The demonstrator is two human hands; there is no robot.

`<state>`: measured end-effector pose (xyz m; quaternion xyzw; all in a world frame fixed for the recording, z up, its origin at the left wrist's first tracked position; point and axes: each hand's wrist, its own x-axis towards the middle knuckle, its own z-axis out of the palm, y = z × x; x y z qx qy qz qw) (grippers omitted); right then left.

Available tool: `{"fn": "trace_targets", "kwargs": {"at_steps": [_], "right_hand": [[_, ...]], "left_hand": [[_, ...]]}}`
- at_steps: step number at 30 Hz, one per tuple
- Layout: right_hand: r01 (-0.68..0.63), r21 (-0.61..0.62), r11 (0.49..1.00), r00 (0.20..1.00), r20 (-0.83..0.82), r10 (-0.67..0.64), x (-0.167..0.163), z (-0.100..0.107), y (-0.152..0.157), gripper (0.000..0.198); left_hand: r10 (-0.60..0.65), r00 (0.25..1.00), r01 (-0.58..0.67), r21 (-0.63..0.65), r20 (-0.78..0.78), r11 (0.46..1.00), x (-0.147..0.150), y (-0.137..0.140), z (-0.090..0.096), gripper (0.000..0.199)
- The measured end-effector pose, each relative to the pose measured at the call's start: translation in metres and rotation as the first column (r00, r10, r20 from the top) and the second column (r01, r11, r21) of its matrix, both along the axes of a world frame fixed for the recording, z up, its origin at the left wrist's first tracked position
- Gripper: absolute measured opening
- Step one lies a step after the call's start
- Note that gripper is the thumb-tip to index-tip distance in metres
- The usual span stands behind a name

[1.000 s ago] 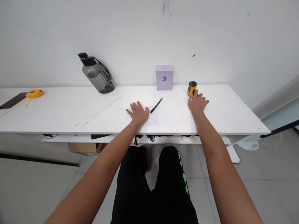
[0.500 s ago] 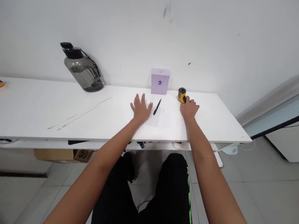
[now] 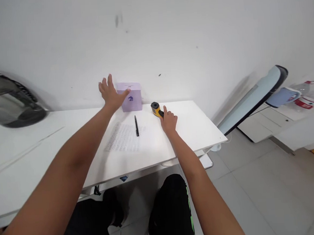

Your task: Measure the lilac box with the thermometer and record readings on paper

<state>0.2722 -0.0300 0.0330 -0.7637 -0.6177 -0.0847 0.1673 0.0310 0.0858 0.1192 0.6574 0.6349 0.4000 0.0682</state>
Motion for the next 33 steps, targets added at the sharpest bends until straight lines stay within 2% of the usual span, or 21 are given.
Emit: {"fn": "trace_targets", "kwargs": {"at_steps": [3,5,7,12,18,21,22,24,26,28,29,31,33], "right_hand": [[0.002,-0.009,1.000,1.000,-0.026,-0.002,0.001,0.000,0.001,0.069],[-0.005,-0.009,1.000,0.999,-0.039,0.005,0.002,-0.001,0.001,0.070],[-0.012,-0.009,1.000,0.999,-0.049,0.012,0.004,-0.002,0.002,0.070],[-0.016,0.022,1.000,0.998,-0.059,0.017,0.005,-0.005,0.003,0.071],[-0.042,-0.001,0.999,0.996,-0.083,0.042,0.004,-0.004,0.004,0.078],[0.012,-0.007,1.000,0.996,-0.088,-0.012,0.004,-0.005,0.007,0.077],[0.028,-0.003,1.000,0.997,-0.075,-0.028,0.004,-0.005,0.007,0.076],[0.041,0.009,0.999,0.999,-0.028,-0.040,0.003,-0.006,0.006,0.074],[0.046,0.012,0.999,0.999,0.023,-0.046,0.002,-0.005,0.003,0.073],[0.061,-0.003,0.998,0.997,0.050,-0.061,0.000,-0.003,0.001,0.071],[0.065,-0.012,0.998,0.997,0.053,-0.065,-0.001,-0.002,-0.001,0.069],[0.071,-0.016,0.997,0.997,0.035,-0.071,-0.001,0.000,-0.002,0.066],[0.083,0.016,0.996,0.996,-0.014,-0.083,0.002,0.001,-0.001,0.063]], "left_hand": [[-0.156,0.938,0.165,0.001,-0.311,0.986,0.000,0.010,0.017,0.089],[-0.195,0.881,0.210,-0.013,-0.430,0.978,0.000,0.010,0.024,0.088],[-0.207,0.877,0.206,-0.052,-0.434,0.977,0.001,0.009,0.028,0.090],[-0.346,0.858,0.295,-0.188,-0.379,0.937,-0.003,0.027,0.026,0.096],[-0.327,0.901,0.259,-0.252,-0.284,0.932,-0.032,0.048,0.023,0.088],[-0.319,0.936,0.282,-0.224,-0.150,0.933,-0.045,0.038,0.006,0.079],[-0.314,0.946,0.295,-0.185,-0.080,0.937,-0.047,0.032,-0.004,0.082],[-0.283,0.952,0.293,-0.087,0.116,0.952,-0.047,0.021,-0.029,0.100],[-0.241,0.896,0.295,-0.094,0.372,0.951,-0.043,0.014,-0.055,0.115],[-0.201,0.774,0.337,-0.121,0.601,0.934,-0.034,0.011,-0.077,0.121],[-0.194,0.721,0.351,-0.109,0.665,0.930,-0.030,0.011,-0.085,0.120],[-0.187,0.690,0.317,-0.059,0.699,0.947,-0.023,0.009,-0.097,0.113],[-0.153,0.739,0.204,-0.002,0.656,0.979,-0.018,0.005,-0.103,0.104]]}}
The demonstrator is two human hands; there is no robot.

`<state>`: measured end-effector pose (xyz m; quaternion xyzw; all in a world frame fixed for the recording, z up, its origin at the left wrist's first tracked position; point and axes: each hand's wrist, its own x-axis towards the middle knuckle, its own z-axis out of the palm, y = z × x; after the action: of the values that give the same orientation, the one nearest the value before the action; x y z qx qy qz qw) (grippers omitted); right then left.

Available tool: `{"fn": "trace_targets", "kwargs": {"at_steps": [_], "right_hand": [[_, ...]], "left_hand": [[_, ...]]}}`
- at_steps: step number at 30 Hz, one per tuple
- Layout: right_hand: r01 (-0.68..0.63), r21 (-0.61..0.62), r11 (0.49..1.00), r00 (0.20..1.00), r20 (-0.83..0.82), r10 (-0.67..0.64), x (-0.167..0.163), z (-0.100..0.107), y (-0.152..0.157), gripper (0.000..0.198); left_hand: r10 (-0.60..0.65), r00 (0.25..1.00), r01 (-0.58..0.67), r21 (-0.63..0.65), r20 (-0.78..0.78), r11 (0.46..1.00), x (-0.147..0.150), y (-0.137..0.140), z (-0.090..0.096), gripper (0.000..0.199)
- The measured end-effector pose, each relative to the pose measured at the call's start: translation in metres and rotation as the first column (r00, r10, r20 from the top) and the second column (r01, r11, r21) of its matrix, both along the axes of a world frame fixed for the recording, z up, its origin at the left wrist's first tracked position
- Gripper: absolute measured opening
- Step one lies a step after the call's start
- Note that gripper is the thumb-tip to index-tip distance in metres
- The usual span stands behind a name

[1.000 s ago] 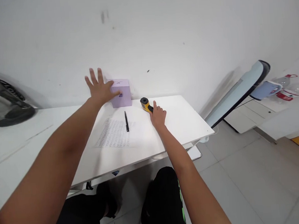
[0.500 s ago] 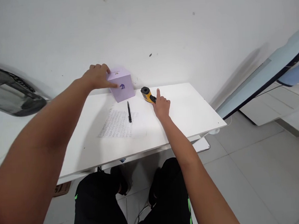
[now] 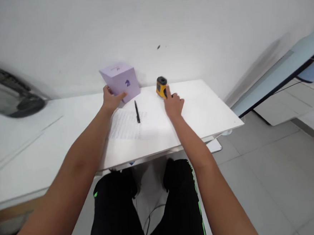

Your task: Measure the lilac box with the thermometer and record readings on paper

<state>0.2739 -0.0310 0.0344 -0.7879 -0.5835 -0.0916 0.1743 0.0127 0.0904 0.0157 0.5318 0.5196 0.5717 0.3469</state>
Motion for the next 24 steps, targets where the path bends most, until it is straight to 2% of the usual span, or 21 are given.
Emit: {"fn": "trace_targets", "kwargs": {"at_steps": [2,3,5,7,9,10,12,14,15,16,19,20,21,22,24], "right_hand": [[0.018,0.095,0.995,0.997,-0.072,-0.011,0.005,-0.001,0.002,0.064],[0.028,0.136,0.990,0.993,-0.121,-0.012,0.008,-0.003,0.002,0.065],[0.020,0.203,0.979,0.972,-0.233,0.028,0.012,-0.007,0.001,0.069],[0.037,0.266,0.963,0.927,-0.370,0.066,0.014,-0.009,-0.003,0.071],[0.144,0.309,0.940,0.844,-0.534,0.047,0.011,-0.005,-0.006,0.064],[0.205,0.342,0.917,0.795,-0.605,0.047,0.006,0.001,-0.006,0.064],[0.206,0.439,0.875,0.684,-0.703,0.192,-0.012,0.020,-0.004,0.075],[0.111,0.528,0.842,0.484,-0.769,0.418,-0.040,0.053,0.000,0.079],[0.062,0.587,0.807,0.380,-0.762,0.525,-0.055,0.074,0.001,0.077],[0.019,0.657,0.753,0.300,-0.722,0.623,-0.070,0.096,0.001,0.072],[-0.015,0.864,0.503,0.190,-0.491,0.850,-0.105,0.159,-0.011,0.043],[-0.032,0.906,0.423,0.142,-0.415,0.899,-0.111,0.175,-0.019,0.035],[-0.085,0.927,0.365,0.088,-0.358,0.930,-0.116,0.186,-0.028,0.031],[-0.139,0.927,0.348,0.057,-0.343,0.938,-0.119,0.193,-0.037,0.029],[-0.281,0.875,0.393,-0.025,-0.416,0.909,-0.123,0.197,-0.053,0.026]], "left_hand": [[0.129,0.992,-0.128,0.068,-0.015,0.989,0.001,-0.006,-0.001,0.099],[0.126,0.992,-0.125,0.068,-0.013,0.990,0.000,-0.009,0.001,0.096],[0.194,0.980,-0.197,0.078,0.044,0.977,-0.003,-0.017,0.012,0.091],[0.272,0.956,-0.283,0.096,0.114,0.954,-0.007,-0.028,0.034,0.090],[0.336,0.919,-0.370,0.151,0.208,0.917,-0.012,-0.043,0.063,0.091],[0.316,0.914,-0.367,0.185,0.252,0.912,-0.014,-0.052,0.080,0.090],[0.243,0.909,-0.337,0.252,0.340,0.907,-0.016,-0.071,0.113,0.088],[0.191,0.887,-0.338,0.311,0.419,0.888,-0.017,-0.090,0.141,0.084],[0.162,0.878,-0.335,0.337,0.451,0.880,-0.017,-0.098,0.152,0.082],[0.113,0.877,-0.305,0.359,0.467,0.882,-0.016,-0.104,0.161,0.080],[-0.044,0.873,-0.176,0.397,0.486,0.901,-0.014,-0.110,0.178,0.073],[-0.085,0.869,-0.136,0.401,0.487,0.906,-0.014,-0.110,0.180,0.071],[-0.114,0.865,-0.106,0.400,0.488,0.910,-0.014,-0.109,0.182,0.068],[-0.128,0.864,-0.087,0.395,0.487,0.914,-0.014,-0.108,0.183,0.066],[-0.103,0.865,-0.102,0.374,0.491,0.922,-0.014,-0.107,0.183,0.062]]}}
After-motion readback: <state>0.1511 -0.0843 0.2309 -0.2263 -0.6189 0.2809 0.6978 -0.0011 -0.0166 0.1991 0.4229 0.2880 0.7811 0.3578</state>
